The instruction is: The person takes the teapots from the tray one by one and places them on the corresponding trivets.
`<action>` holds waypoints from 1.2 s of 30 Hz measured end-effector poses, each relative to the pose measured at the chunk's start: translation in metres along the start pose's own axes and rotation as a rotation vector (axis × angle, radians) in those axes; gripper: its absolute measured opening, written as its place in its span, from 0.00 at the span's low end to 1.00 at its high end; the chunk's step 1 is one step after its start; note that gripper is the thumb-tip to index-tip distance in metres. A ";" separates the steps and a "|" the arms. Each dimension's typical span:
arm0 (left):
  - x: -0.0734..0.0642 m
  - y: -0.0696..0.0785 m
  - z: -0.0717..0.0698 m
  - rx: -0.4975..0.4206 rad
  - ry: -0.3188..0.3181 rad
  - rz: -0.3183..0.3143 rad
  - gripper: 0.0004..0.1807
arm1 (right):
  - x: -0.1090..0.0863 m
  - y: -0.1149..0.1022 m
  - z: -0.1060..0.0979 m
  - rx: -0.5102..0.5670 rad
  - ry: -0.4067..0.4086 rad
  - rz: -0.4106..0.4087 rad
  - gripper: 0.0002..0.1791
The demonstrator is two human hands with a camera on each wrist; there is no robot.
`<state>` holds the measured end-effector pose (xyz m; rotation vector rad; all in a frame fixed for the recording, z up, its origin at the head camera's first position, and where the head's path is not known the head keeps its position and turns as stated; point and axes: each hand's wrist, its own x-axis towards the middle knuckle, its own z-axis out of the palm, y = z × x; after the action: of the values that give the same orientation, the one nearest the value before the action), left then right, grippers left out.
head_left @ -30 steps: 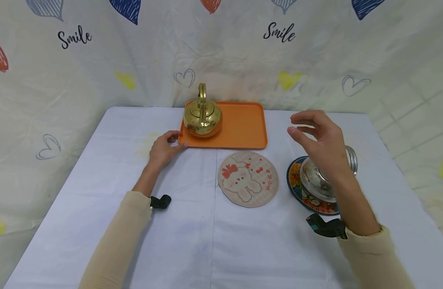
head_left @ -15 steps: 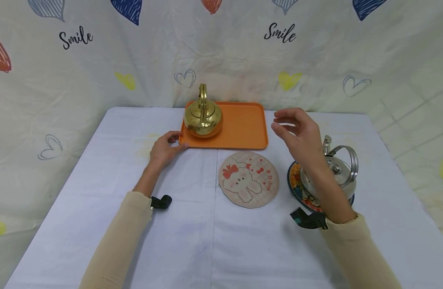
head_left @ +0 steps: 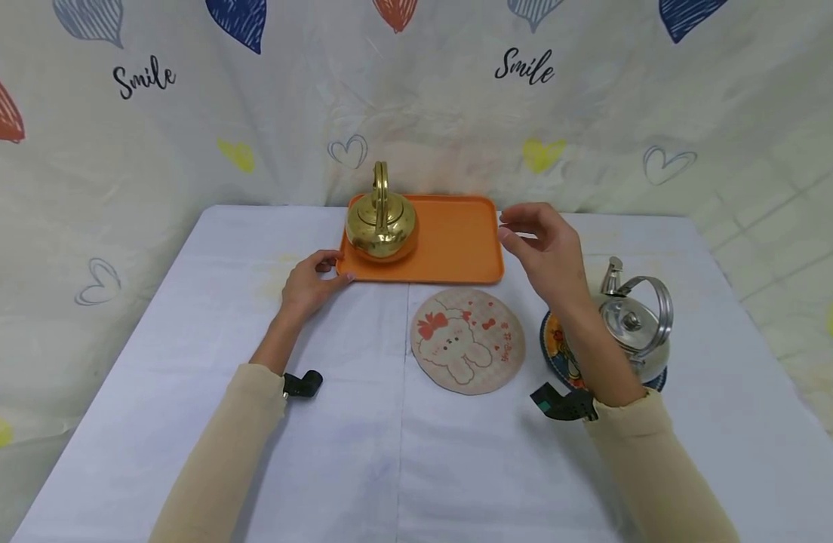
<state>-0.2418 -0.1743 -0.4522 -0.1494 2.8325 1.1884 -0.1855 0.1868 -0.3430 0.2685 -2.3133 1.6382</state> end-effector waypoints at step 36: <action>-0.002 -0.002 0.000 -0.015 0.010 0.010 0.30 | 0.026 0.017 0.054 0.167 -0.149 -0.003 0.18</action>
<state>-0.2399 -0.1753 -0.4533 -0.1419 2.8370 1.2143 -0.2226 0.1422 -0.3659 0.4441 -2.2797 1.8719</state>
